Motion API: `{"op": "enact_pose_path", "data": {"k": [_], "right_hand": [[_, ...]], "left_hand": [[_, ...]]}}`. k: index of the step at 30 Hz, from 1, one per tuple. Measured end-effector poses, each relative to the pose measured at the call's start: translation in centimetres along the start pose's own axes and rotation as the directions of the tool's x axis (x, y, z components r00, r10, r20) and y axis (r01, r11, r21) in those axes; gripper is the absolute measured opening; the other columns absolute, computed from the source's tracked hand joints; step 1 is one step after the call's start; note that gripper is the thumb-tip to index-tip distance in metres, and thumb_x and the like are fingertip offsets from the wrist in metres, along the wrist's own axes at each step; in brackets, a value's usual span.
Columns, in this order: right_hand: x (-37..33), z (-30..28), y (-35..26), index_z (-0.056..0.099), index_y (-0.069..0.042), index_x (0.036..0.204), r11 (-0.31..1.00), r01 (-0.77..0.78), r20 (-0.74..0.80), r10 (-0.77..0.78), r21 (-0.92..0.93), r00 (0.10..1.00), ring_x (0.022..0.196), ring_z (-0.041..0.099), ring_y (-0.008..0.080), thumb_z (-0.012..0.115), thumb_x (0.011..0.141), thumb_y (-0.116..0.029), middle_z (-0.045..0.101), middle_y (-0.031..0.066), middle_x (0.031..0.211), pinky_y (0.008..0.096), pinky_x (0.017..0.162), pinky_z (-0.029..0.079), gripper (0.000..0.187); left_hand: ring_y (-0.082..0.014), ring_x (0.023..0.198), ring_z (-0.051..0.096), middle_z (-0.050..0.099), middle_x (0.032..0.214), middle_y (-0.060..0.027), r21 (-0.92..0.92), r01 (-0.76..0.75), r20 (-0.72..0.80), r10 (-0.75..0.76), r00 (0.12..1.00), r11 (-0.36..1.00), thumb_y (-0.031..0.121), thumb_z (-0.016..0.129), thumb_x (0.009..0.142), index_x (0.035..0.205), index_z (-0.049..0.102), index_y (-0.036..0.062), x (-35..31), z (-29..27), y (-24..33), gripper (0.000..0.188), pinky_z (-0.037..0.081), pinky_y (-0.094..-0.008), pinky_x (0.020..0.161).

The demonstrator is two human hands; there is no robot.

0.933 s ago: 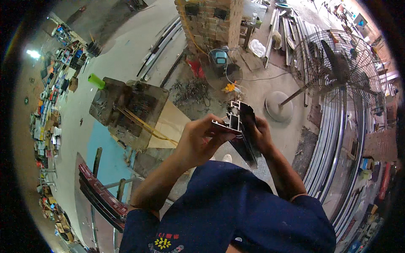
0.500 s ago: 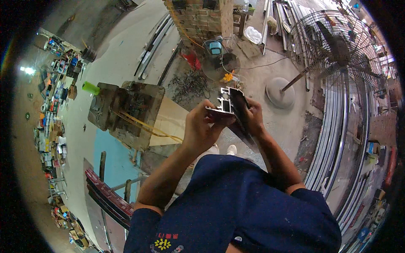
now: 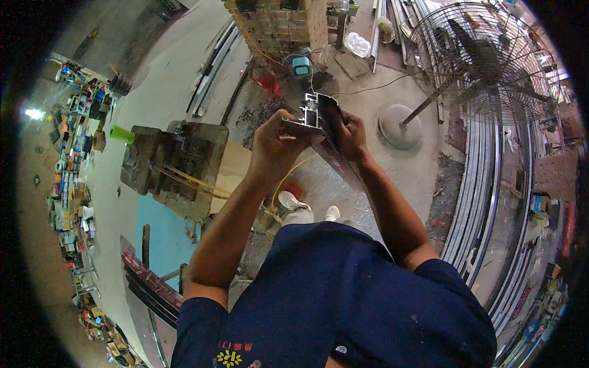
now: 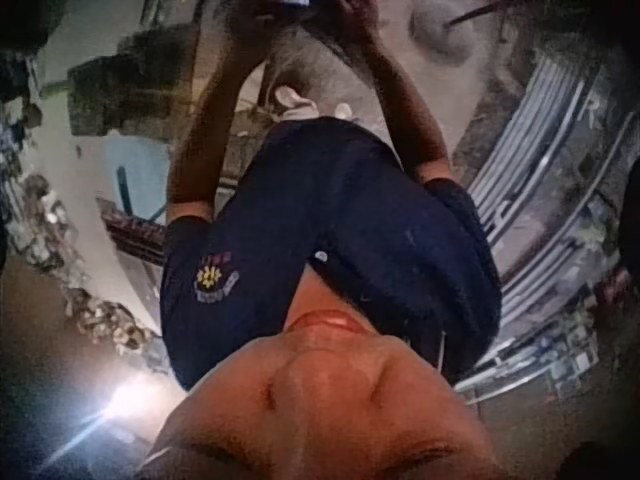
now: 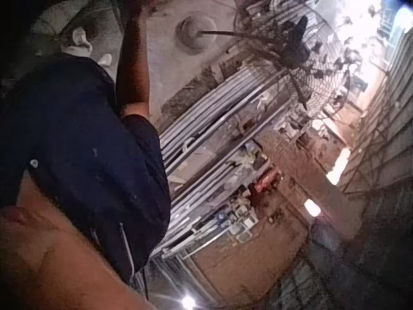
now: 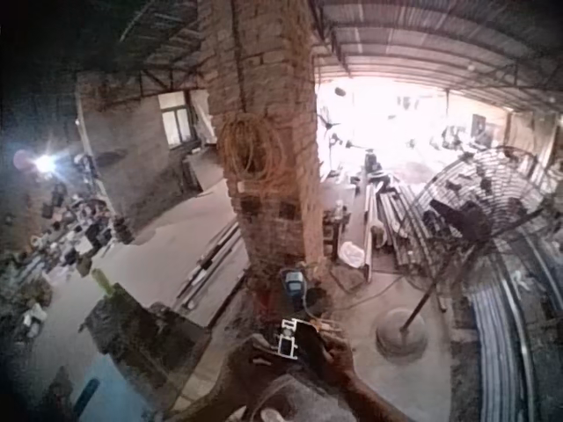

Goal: The person picks up a handheld device and interacts with it, then repeatedly picks up long metal profiles from a rack, inspects them, and places them back. The person handles the profiles one at a time in a repetitive cycle.

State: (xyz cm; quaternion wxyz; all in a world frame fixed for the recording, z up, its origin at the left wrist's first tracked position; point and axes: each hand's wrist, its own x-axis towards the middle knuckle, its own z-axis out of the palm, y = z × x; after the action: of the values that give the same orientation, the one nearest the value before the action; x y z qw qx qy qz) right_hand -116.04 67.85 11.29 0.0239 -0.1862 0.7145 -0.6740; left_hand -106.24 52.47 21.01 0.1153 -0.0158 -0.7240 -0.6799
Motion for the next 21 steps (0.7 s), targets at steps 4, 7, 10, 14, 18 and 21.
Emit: {"op": "enact_pose_path", "data": {"k": [4,7,10,14,18,21], "right_hand": [[-0.1,-1.1,0.0,0.066,-0.003,0.093,0.997,0.046,-0.093,-0.052,-0.067,0.994,0.064,0.057,0.0163,0.057,0.095,-0.035,0.064,0.0073,0.073,0.03,0.059,0.045,0.034],[-0.2,-2.0,0.7,0.065,-0.004,0.09,0.991,0.094,-0.165,-0.109,-0.098,0.98,0.059,0.061,0.0234,0.058,0.094,-0.036,0.063,0.0138,0.069,0.0337,0.057,0.047,0.033],[-1.4,-2.5,-0.5,0.062,-0.004,0.084,0.975,0.179,-0.195,-0.202,-0.13,0.96,0.056,0.059,0.0249,0.056,0.093,-0.039,0.059,0.0147,0.065,0.0351,0.055,0.046,0.036],[-2.7,-3.8,-1.4,0.062,0.001,0.09,0.966,0.206,-0.162,-0.231,-0.159,0.959,0.067,0.052,0.0063,0.052,0.099,-0.021,0.064,0.0006,0.074,0.0245,0.057,0.043,0.025],[-3.5,-4.3,-2.1,0.057,-0.002,0.08,0.947,0.232,-0.206,-0.278,-0.221,0.938,0.059,0.051,0.0144,0.055,0.096,-0.028,0.057,0.0047,0.064,0.0289,0.053,0.042,0.031],[-4.0,-4.3,-2.5,0.055,-0.005,0.075,0.946,0.194,-0.279,-0.266,-0.26,0.923,0.052,0.054,0.0299,0.059,0.091,-0.04,0.053,0.0147,0.059,0.0354,0.052,0.044,0.039]], "left_hand": [[-0.011,0.082,0.065,0.068,0.086,-0.005,-0.049,-0.037,0.0,0.037,0.999,0.998,0.002,0.077,0.079,0.097,0.058,0.0033,0.0,0.7,0.4,0.026,0.056,-0.0285,0.075],[-0.011,0.086,0.065,0.067,0.09,-0.0048,-0.031,-0.096,-0.003,0.096,0.995,0.995,0.0,0.077,0.078,0.098,0.06,0.0036,-0.4,1.3,0.6,0.026,0.056,-0.0287,0.077],[-0.0116,0.09,0.064,0.064,0.095,-0.0051,-0.037,-0.161,0.062,0.163,0.985,0.986,-0.001,0.077,0.077,0.099,0.061,0.0041,-0.7,1.1,0.3,0.028,0.057,-0.0298,0.078],[-0.0132,0.095,0.063,0.062,0.102,-0.0059,-0.014,-0.213,0.153,0.212,0.965,0.977,-0.001,0.078,0.074,0.099,0.062,0.0039,-1.0,1.3,1.4,0.03,0.057,-0.0321,0.081],[-0.0147,0.098,0.063,0.061,0.104,-0.0073,-0.056,-0.203,0.149,0.209,0.967,0.978,-0.001,0.076,0.077,0.102,0.063,0.0038,-1.5,1.6,1.6,0.028,0.057,-0.033,0.084],[-0.0153,0.099,0.063,0.062,0.107,-0.0078,-0.069,-0.198,0.131,0.206,0.97,0.978,0.0,0.073,0.081,0.103,0.063,0.0043,-1.9,1.7,1.5,0.025,0.057,-0.0332,0.084]]}}
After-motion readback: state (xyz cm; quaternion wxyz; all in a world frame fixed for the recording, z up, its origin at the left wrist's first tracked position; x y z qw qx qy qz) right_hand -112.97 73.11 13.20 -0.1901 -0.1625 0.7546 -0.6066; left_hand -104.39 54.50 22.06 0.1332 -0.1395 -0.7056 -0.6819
